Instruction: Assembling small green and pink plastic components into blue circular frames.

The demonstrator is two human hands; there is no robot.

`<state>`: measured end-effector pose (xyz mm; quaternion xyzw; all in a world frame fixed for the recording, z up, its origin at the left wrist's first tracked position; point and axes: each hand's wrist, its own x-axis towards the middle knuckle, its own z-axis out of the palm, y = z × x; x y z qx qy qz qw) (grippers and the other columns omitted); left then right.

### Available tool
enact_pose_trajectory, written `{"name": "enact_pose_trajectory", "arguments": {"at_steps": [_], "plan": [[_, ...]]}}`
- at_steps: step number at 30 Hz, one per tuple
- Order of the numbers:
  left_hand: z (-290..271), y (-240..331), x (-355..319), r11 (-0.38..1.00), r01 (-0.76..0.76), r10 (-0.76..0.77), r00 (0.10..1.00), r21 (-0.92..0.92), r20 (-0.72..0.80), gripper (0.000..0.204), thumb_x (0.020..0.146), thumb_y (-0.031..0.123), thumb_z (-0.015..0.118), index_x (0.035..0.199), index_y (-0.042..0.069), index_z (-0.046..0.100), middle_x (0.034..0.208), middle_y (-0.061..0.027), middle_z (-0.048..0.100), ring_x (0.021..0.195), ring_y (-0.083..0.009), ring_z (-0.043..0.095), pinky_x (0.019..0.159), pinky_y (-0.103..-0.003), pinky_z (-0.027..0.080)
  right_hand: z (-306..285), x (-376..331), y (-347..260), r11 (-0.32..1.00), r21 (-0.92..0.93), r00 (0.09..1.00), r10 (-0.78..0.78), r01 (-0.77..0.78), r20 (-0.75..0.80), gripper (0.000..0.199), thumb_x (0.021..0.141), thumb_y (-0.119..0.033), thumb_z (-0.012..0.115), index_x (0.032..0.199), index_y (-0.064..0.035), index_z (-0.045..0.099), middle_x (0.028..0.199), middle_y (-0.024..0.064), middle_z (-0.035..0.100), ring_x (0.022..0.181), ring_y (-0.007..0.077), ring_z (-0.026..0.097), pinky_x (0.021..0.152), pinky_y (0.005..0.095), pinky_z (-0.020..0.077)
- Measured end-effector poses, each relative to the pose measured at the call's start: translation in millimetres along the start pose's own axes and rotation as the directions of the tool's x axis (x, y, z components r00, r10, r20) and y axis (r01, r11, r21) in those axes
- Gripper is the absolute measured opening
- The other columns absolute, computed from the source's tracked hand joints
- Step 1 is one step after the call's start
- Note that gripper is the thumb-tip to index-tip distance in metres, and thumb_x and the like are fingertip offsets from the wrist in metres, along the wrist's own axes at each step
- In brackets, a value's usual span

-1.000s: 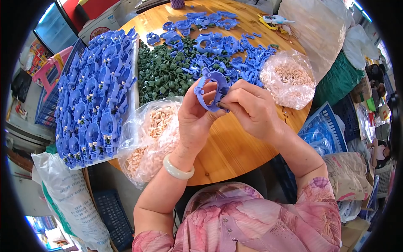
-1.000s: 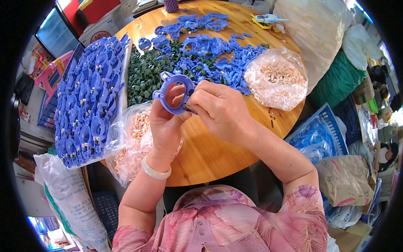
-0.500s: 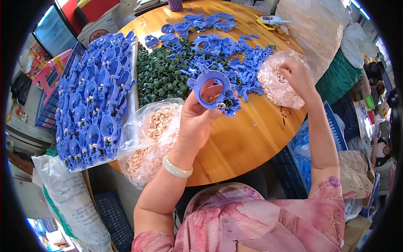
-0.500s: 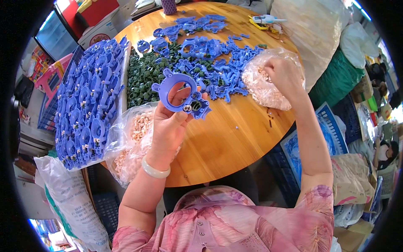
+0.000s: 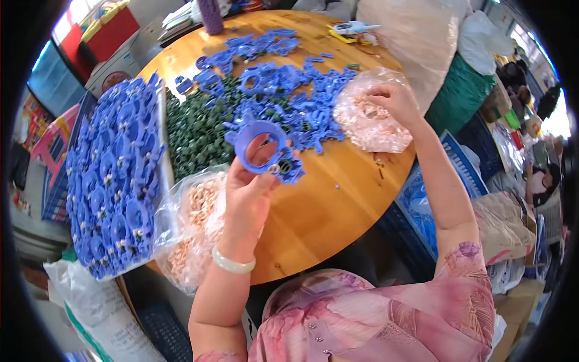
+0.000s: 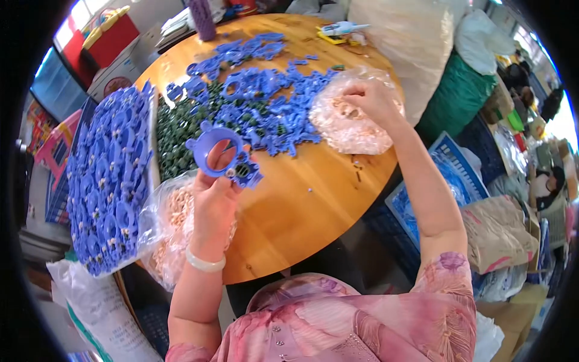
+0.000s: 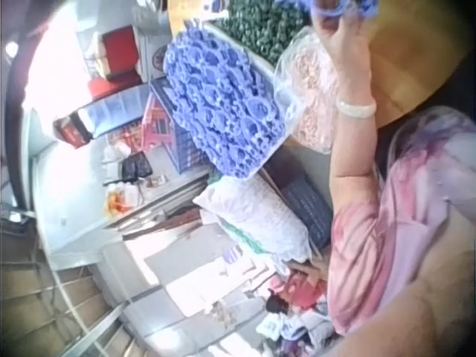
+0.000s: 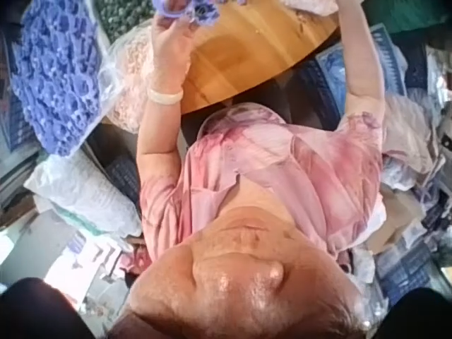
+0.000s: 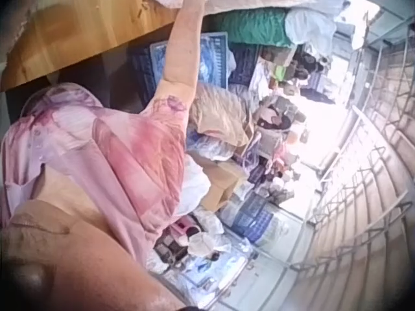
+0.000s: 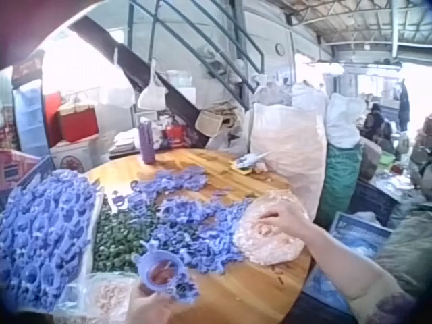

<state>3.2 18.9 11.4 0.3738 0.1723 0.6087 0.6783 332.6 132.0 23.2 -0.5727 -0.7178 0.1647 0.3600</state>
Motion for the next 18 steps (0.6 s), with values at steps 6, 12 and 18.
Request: {"name": "enact_pose_trajectory", "arguments": {"at_steps": [6,12,18], "plan": [[-0.5,-0.4,-0.6,1.0,0.006,-0.007,0.999,0.027,0.032,0.06,0.078,0.012,0.069,0.129,-0.001,0.041,0.122,-0.017,0.054,0.107,-0.0319,0.057,0.088,-0.041,0.05,-7.9,-9.5,-13.2,0.827,0.524,0.979,0.172,-0.203,0.107,0.021,0.087,-0.017,0.061,0.1,-0.0004,0.064,0.087,0.003,0.065,0.072,0.0087,0.063,0.066,0.0208,0.0505],[-2.9,-1.6,-1.0,0.999,0.029,-0.03,0.999,0.028,0.028,0.061,0.078,0.012,0.069,0.13,-0.001,0.041,0.123,-0.017,0.053,0.109,-0.0332,0.056,0.092,-0.042,0.048,-7.3,-25.2,-55.5,0.637,0.689,0.937,0.19,-0.345,0.294,0.02,0.086,-0.014,0.062,0.102,-0.0017,0.063,0.086,0.0034,0.064,0.073,0.0099,0.062,0.07,0.026,0.053],[-8.7,-3.3,-1.9,0.997,0.034,-0.033,0.999,0.063,-0.015,0.059,0.079,0.014,0.069,0.13,0.0,0.042,0.125,-0.0165,0.052,0.111,-0.0334,0.054,0.095,-0.043,0.045,12.4,-43.1,-89.5,0.668,0.715,0.96,-0.005,-0.206,0.28,0.012,0.081,0.0,0.064,0.092,0.0023,0.067,0.087,0.0076,0.064,0.075,0.0133,0.062,0.069,0.0254,0.0516]]}}
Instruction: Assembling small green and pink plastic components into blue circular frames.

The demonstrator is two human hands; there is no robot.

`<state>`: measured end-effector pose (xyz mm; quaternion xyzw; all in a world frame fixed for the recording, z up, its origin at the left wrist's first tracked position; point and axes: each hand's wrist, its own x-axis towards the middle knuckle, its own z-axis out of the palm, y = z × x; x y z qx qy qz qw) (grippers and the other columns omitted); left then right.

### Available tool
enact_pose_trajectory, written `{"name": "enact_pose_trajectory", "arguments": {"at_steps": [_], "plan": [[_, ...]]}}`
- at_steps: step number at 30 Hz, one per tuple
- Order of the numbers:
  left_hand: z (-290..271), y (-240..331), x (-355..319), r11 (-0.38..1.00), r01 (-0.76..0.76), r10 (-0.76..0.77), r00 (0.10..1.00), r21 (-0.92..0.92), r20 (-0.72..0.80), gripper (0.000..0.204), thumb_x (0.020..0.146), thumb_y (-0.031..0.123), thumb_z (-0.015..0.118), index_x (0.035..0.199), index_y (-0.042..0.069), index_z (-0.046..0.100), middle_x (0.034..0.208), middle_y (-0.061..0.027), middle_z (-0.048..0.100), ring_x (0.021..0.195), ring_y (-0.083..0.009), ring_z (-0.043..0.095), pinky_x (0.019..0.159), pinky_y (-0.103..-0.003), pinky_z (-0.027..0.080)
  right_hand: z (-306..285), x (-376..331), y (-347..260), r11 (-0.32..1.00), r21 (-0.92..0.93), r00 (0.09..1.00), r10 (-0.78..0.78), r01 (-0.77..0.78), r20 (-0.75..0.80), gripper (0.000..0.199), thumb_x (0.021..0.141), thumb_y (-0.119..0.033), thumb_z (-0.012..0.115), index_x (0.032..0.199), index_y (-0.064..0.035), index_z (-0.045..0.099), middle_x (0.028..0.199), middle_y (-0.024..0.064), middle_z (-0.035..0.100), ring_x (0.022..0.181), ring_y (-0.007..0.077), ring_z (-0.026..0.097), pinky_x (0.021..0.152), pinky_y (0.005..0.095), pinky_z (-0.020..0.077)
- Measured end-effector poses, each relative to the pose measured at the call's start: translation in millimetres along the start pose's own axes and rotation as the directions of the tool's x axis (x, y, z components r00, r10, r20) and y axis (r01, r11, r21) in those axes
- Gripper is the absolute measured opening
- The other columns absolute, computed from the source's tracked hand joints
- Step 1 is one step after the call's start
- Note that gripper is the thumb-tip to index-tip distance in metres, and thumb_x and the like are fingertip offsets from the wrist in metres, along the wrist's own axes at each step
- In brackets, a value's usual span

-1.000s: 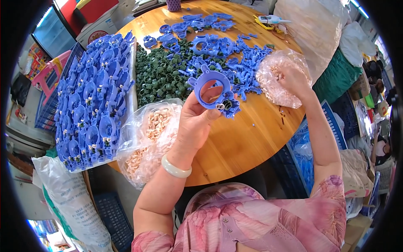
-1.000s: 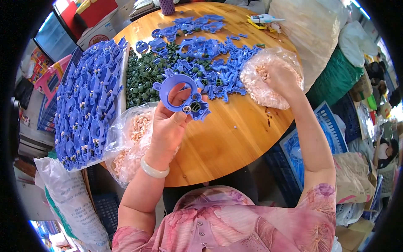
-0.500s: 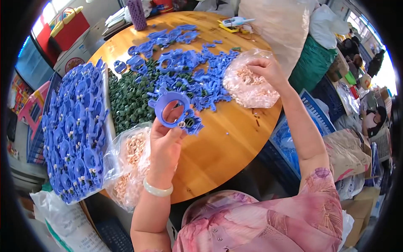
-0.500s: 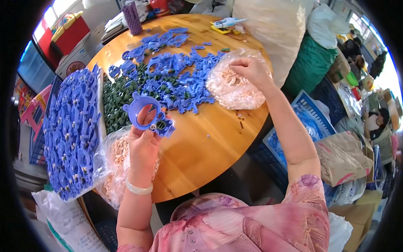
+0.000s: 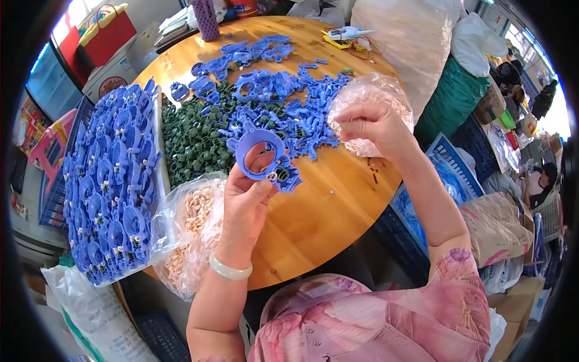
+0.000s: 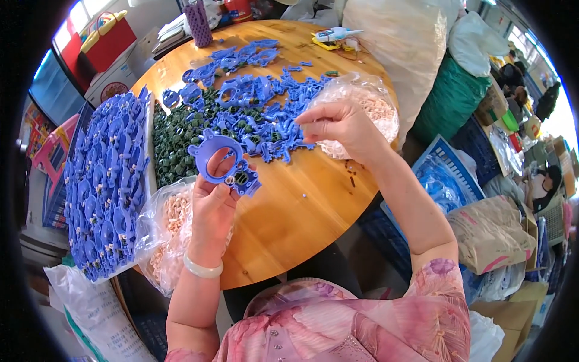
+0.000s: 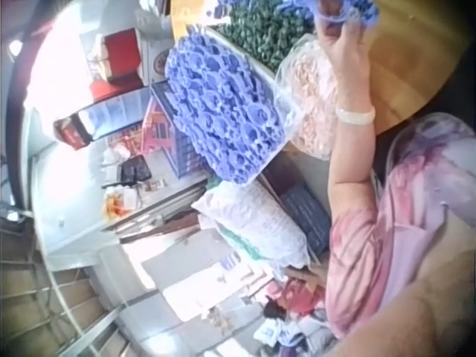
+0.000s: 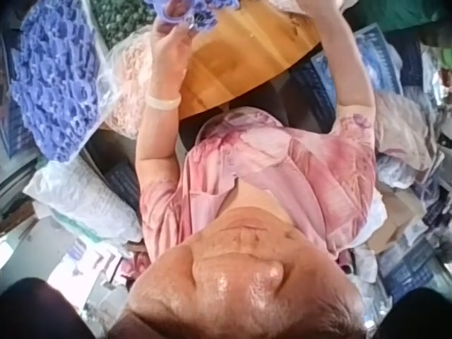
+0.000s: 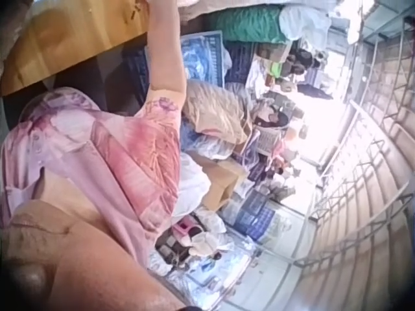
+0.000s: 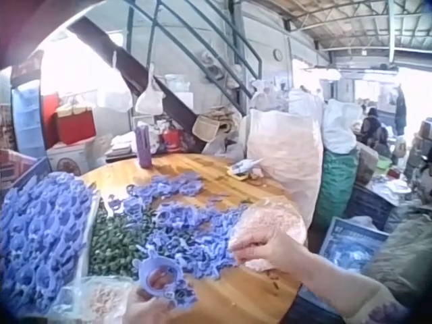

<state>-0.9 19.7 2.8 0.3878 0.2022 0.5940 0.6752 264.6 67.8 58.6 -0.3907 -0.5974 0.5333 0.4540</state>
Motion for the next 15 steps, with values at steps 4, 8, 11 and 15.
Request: {"name": "enact_pose_trajectory", "arguments": {"at_steps": [4,8,11,15], "plan": [[3.6,0.4,0.7,0.996,0.018,-0.02,1.0,-0.086,-0.011,0.054,0.079,0.003,0.066,0.129,0.003,0.044,0.124,-0.0123,0.054,0.104,-0.0219,0.059,0.083,-0.032,0.053,35.6,-10.8,-7.3,0.976,-0.201,0.997,-0.08,0.08,0.007,0.013,0.079,0.002,0.064,0.092,0.0006,0.067,0.087,0.0057,0.064,0.078,0.0117,0.062,0.071,0.0231,0.0494],[11.4,5.0,0.6,0.994,0.013,-0.011,1.0,-0.11,0.021,0.055,0.078,0.002,0.067,0.129,0.002,0.043,0.123,-0.0127,0.054,0.107,-0.0216,0.057,0.088,-0.034,0.05,50.1,-11.5,-5.8,0.918,-0.234,0.946,-0.321,0.322,0.04,0.014,0.079,0.004,0.062,0.091,-0.0005,0.068,0.092,0.0043,0.062,0.086,0.0096,0.059,0.076,0.0215,0.0474],[6.6,3.3,0.7,0.996,0.015,-0.014,1.0,-0.084,0.014,0.056,0.077,0.0,0.067,0.128,0.002,0.044,0.121,-0.0111,0.055,0.108,-0.0197,0.056,0.09,-0.033,0.049,60.0,-12.0,-6.8,0.877,-0.292,0.922,-0.383,0.381,0.054,0.015,0.079,0.005,0.062,0.091,-0.0005,0.068,0.09,0.0046,0.061,0.086,0.0109,0.058,0.076,0.0211,0.0473],[3.7,0.9,0.7,0.997,0.003,0.0,0.999,-0.082,0.036,0.056,0.077,0.0,0.068,0.128,0.002,0.044,0.121,-0.0108,0.055,0.109,-0.0187,0.055,0.091,-0.032,0.048,67.6,-12.2,-3.9,0.881,-0.266,0.92,-0.383,0.391,0.084,0.016,0.078,0.005,0.063,0.092,-0.0024,0.069,0.087,0.0022,0.056,0.083,0.0116,0.058,0.074,0.0208,0.047]]}}
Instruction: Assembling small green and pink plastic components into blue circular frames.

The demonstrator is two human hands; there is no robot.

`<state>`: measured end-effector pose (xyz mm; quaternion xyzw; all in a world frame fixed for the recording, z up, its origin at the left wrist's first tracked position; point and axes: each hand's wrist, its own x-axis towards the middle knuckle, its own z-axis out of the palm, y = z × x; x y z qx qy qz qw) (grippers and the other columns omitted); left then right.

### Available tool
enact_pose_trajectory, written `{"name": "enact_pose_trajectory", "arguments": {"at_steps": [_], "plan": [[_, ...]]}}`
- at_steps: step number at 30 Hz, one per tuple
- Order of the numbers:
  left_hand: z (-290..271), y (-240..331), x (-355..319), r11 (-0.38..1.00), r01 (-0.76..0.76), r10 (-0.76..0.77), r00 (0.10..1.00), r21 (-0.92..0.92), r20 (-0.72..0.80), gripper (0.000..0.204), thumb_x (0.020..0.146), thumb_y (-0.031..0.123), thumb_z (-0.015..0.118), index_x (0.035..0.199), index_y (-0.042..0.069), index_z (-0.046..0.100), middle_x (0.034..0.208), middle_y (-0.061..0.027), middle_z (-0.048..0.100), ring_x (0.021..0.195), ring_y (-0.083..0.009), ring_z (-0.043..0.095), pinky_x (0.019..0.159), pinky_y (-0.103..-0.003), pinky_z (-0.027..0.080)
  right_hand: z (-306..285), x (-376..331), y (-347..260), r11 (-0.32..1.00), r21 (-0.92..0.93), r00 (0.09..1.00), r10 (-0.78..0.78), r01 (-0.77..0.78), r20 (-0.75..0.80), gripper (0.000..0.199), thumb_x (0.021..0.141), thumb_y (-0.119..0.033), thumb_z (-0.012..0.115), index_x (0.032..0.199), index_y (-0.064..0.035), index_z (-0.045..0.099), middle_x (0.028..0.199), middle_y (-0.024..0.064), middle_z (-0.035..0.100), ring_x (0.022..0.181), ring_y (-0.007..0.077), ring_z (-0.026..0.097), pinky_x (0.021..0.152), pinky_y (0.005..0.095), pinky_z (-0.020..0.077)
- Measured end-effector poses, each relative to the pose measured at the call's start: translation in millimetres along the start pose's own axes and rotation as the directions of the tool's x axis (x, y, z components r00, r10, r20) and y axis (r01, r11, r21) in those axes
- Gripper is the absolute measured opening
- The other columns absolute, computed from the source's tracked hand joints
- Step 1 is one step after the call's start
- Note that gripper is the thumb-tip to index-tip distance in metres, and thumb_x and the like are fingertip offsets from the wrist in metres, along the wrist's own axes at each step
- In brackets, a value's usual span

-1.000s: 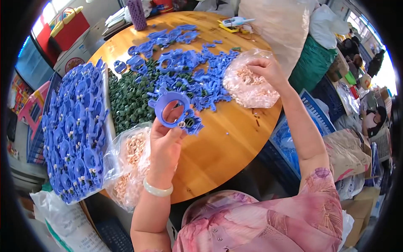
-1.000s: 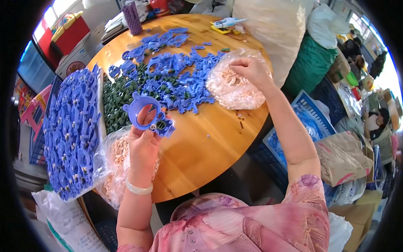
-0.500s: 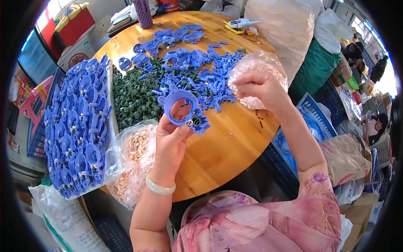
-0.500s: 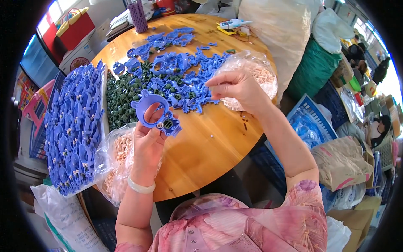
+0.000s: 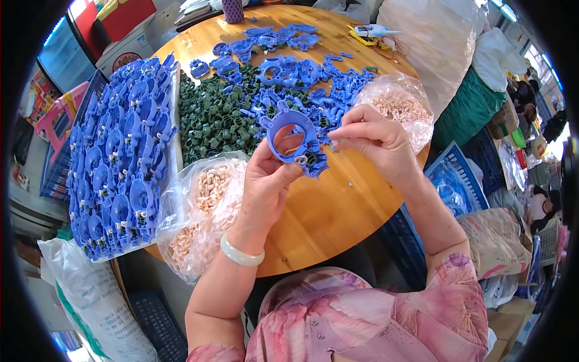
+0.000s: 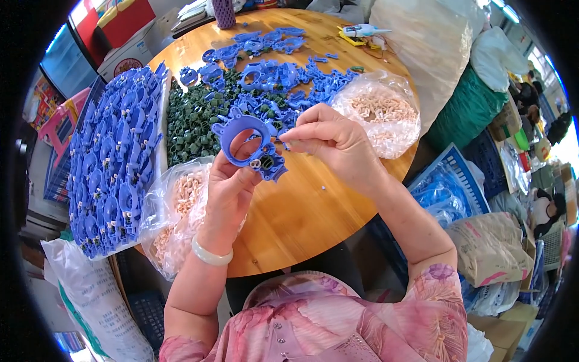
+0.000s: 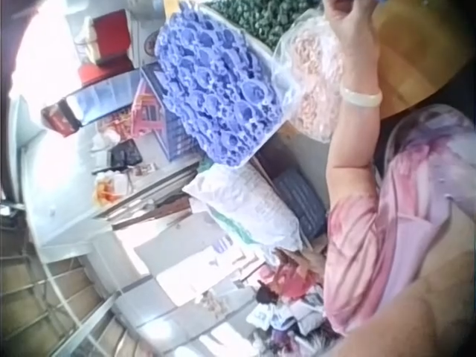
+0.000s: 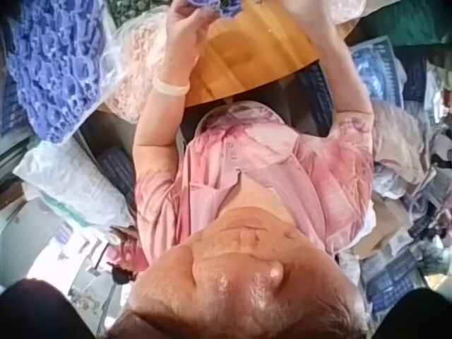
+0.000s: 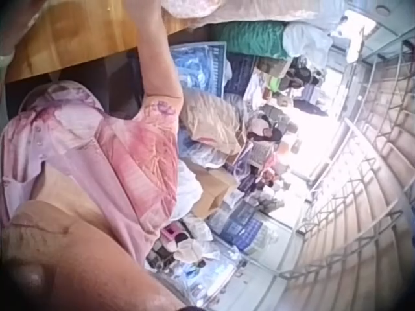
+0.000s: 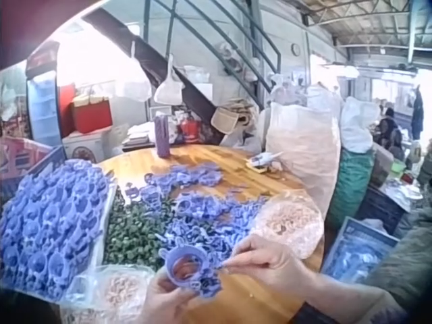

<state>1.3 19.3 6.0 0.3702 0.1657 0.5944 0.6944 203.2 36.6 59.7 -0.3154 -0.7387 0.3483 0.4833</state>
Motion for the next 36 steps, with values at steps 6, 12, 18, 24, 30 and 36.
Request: {"name": "enact_pose_trajectory", "arguments": {"at_steps": [6,12,18,24,30,36], "plan": [[-0.5,-2.5,-0.4,0.999,-0.039,0.039,0.999,0.035,0.011,0.057,0.076,-0.001,0.069,0.127,0.003,0.045,0.12,-0.0099,0.056,0.109,-0.018,0.054,0.092,-0.032,0.047,18.0,0.3,-15.8,0.993,-0.116,0.999,-0.007,0.001,-0.046,0.015,0.077,0.002,0.067,0.092,-0.0036,0.066,0.083,0.0024,0.057,0.078,0.0119,0.058,0.068,0.0229,0.0475],[-1.6,-4.5,-1.1,0.989,-0.092,0.092,0.996,0.118,0.005,0.058,0.074,-0.002,0.07,0.127,0.004,0.046,0.12,-0.0083,0.056,0.11,-0.0182,0.054,0.092,-0.032,0.047,27.1,-2.8,-10.3,0.898,-0.4,0.974,-0.22,0.182,-0.052,0.012,0.077,0.0,0.066,0.087,-0.0038,0.062,0.083,0.0074,0.06,0.075,0.0209,0.061,0.065,0.0287,0.0497],[1.5,-5.1,-2.5,0.977,-0.13,0.122,0.991,0.167,0.057,0.062,0.076,-0.008,0.066,0.131,0.004,0.041,0.124,-0.0079,0.052,0.112,-0.0168,0.052,0.092,-0.03,0.046,31.2,-6.7,-14.6,0.851,-0.501,0.977,-0.209,0.158,-0.046,0.017,0.077,0.001,0.064,0.092,-0.0049,0.059,0.084,0.01,0.061,0.077,0.0274,0.061,0.065,0.0335,0.0497],[7.2,-5.8,-5.3,0.912,-0.225,0.184,0.972,0.342,0.15,0.067,0.076,-0.011,0.064,0.135,0.005,0.037,0.125,-0.0059,0.049,0.109,-0.0141,0.051,0.092,-0.029,0.046,37.0,-7.8,-20.8,0.763,-0.631,0.986,-0.161,0.144,0.031,0.022,0.079,0.001,0.059,0.1,-0.0044,0.055,0.088,0.0119,0.06,0.083,0.0297,0.06,0.068,0.0379,0.0487],[6.3,-4.7,-4.2,0.915,-0.223,0.186,0.973,0.337,0.139,0.067,0.076,-0.011,0.065,0.135,0.005,0.036,0.124,-0.0046,0.05,0.109,-0.0136,0.051,0.092,-0.028,0.046,36.0,-7.7,-19.1,0.868,-0.48,0.989,-0.146,0.129,0.002,0.022,0.079,0.0,0.06,0.1,-0.0047,0.056,0.088,0.0117,0.059,0.081,0.0291,0.06,0.067,0.0362,0.0483],[7.5,-5.2,-6.5,0.923,-0.229,0.192,0.97,0.31,0.146,0.068,0.076,-0.012,0.064,0.135,0.005,0.036,0.125,-0.0048,0.05,0.11,-0.0139,0.051,0.092,-0.028,0.045,29.3,-5.7,-15.4,0.942,-0.335,0.996,-0.059,0.03,-0.074,0.009,0.077,-0.003,0.065,0.085,-0.0036,0.061,0.081,0.0095,0.058,0.073,0.0246,0.059,0.063,0.0312,0.0461]]}}
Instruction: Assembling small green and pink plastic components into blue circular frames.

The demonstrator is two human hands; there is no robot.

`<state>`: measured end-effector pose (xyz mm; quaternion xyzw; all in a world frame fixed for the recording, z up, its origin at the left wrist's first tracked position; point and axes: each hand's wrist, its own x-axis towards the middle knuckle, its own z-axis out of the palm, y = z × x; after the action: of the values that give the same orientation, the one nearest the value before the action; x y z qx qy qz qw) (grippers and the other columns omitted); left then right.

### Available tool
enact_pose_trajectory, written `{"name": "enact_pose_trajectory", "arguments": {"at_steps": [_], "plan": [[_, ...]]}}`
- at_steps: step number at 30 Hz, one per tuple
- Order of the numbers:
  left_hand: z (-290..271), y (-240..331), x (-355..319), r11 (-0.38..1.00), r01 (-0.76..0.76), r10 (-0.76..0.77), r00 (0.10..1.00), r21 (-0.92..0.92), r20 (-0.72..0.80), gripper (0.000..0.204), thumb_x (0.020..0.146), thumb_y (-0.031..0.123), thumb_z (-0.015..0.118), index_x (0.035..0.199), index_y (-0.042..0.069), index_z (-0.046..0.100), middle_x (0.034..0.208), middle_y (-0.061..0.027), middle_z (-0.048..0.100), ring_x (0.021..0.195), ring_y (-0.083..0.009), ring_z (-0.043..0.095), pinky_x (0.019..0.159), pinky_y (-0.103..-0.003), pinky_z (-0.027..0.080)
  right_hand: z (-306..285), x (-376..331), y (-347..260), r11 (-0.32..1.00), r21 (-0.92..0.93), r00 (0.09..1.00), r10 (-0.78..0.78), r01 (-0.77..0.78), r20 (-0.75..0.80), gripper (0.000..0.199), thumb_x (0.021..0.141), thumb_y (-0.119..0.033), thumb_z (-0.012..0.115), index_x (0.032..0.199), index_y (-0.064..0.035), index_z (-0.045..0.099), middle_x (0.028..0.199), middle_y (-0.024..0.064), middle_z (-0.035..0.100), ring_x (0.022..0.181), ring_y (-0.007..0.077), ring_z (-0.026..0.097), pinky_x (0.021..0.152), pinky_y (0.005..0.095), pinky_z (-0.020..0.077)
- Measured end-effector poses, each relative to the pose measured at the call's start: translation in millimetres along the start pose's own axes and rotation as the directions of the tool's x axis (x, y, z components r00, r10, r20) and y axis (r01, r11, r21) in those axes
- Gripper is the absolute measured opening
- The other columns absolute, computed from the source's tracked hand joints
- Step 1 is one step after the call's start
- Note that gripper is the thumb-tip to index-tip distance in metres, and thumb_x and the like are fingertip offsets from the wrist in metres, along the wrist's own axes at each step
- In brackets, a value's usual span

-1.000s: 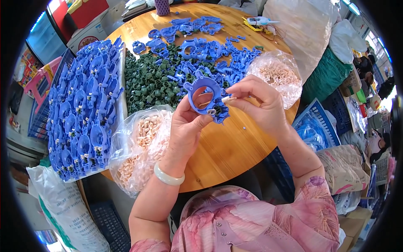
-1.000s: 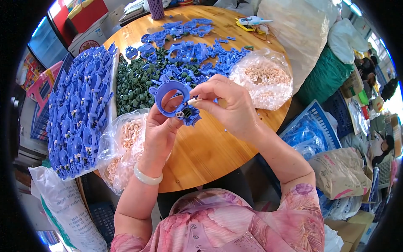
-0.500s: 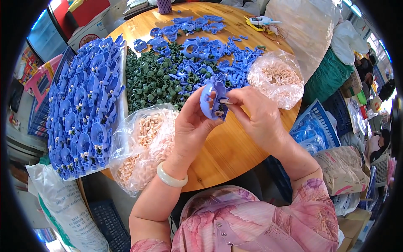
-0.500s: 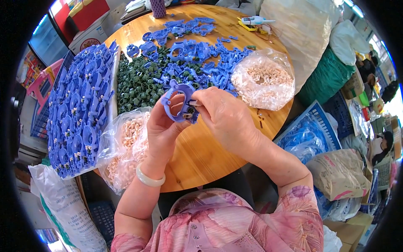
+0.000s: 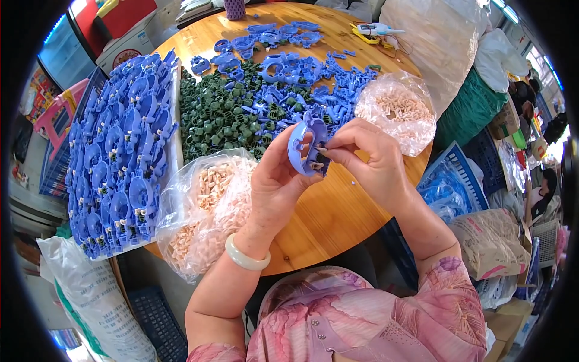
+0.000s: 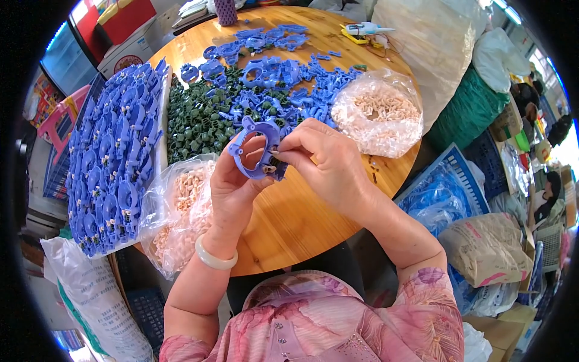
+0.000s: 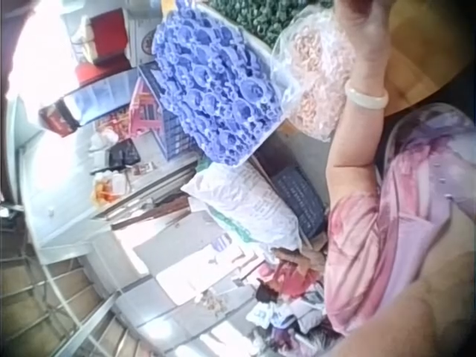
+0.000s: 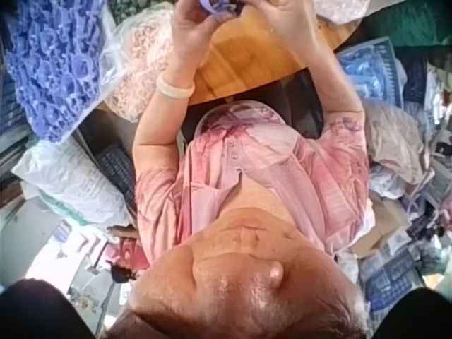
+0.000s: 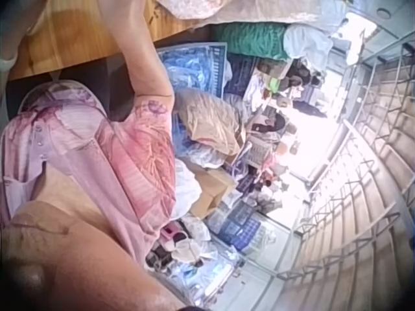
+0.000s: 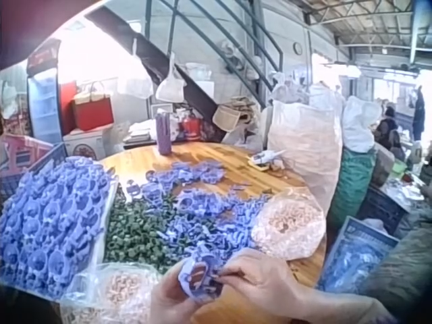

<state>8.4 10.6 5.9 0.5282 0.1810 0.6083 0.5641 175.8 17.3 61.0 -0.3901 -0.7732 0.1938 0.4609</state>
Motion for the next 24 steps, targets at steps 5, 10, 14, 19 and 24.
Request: {"name": "enact_pose_trajectory", "arguments": {"at_steps": [5,10,14,19,24], "plan": [[-0.9,2.0,0.8,1.0,0.008,-0.007,1.0,0.025,-0.004,0.067,0.076,-0.013,0.063,0.135,0.005,0.037,0.124,-0.0046,0.05,0.11,-0.0134,0.051,0.092,-0.028,0.046,1.2,1.1,1.0,0.986,0.077,0.989,0.149,-0.15,0.023,0.006,0.076,-0.004,0.067,0.078,-0.0015,0.061,0.073,0.0082,0.056,0.066,0.0197,0.056,0.058,0.0286,0.0431],[0.4,3.4,-0.3,0.999,0.03,-0.03,1.0,0.01,-0.006,0.066,0.076,-0.013,0.063,0.134,0.005,0.038,0.124,-0.005,0.051,0.109,-0.0136,0.052,0.09,-0.028,0.047,5.6,-4.6,6.5,0.937,0.222,0.963,0.26,-0.271,0.076,0.007,0.078,-0.005,0.066,0.081,-0.0013,0.061,0.072,0.007,0.056,0.065,0.0175,0.055,0.057,0.0282,0.042],[-3.1,1.2,-0.2,0.998,0.066,-0.066,0.998,-0.005,-0.021,0.065,0.075,-0.013,0.063,0.133,0.005,0.04,0.124,-0.0073,0.051,0.108,-0.0163,0.053,0.09,-0.029,0.048,6.0,-3.6,7.8,0.992,0.078,0.995,0.097,-0.099,0.034,0.007,0.078,-0.005,0.066,0.081,-0.0012,0.061,0.072,0.0058,0.056,0.065,0.0152,0.055,0.056,0.0276,0.0419],[-6.4,1.0,1.7,0.989,0.098,-0.101,0.995,-0.112,-0.023,0.061,0.077,-0.004,0.066,0.132,0.003,0.041,0.122,-0.0102,0.053,0.109,-0.0202,0.054,0.088,-0.033,0.05,-1.6,0.0,7.8,0.978,0.153,0.986,0.124,-0.141,0.113,0.01,0.078,-0.009,0.068,0.082,-0.0022,0.061,0.073,0.0023,0.057,0.062,0.0108,0.053,0.054,0.0252,0.0409],[-3.6,9.1,7.0,0.88,0.336,-0.333,0.94,-0.335,0.07,0.054,0.085,0.017,0.062,0.131,-0.001,0.04,0.12,-0.0136,0.055,0.104,-0.0269,0.059,0.09,-0.037,0.048,-12.8,13.6,23.0,0.92,0.291,0.965,0.251,-0.263,0.078,0.026,0.079,-0.021,0.07,0.094,-0.0028,0.059,0.074,0.0003,0.058,0.055,0.0033,0.044,0.049,0.0199,0.036]]}}
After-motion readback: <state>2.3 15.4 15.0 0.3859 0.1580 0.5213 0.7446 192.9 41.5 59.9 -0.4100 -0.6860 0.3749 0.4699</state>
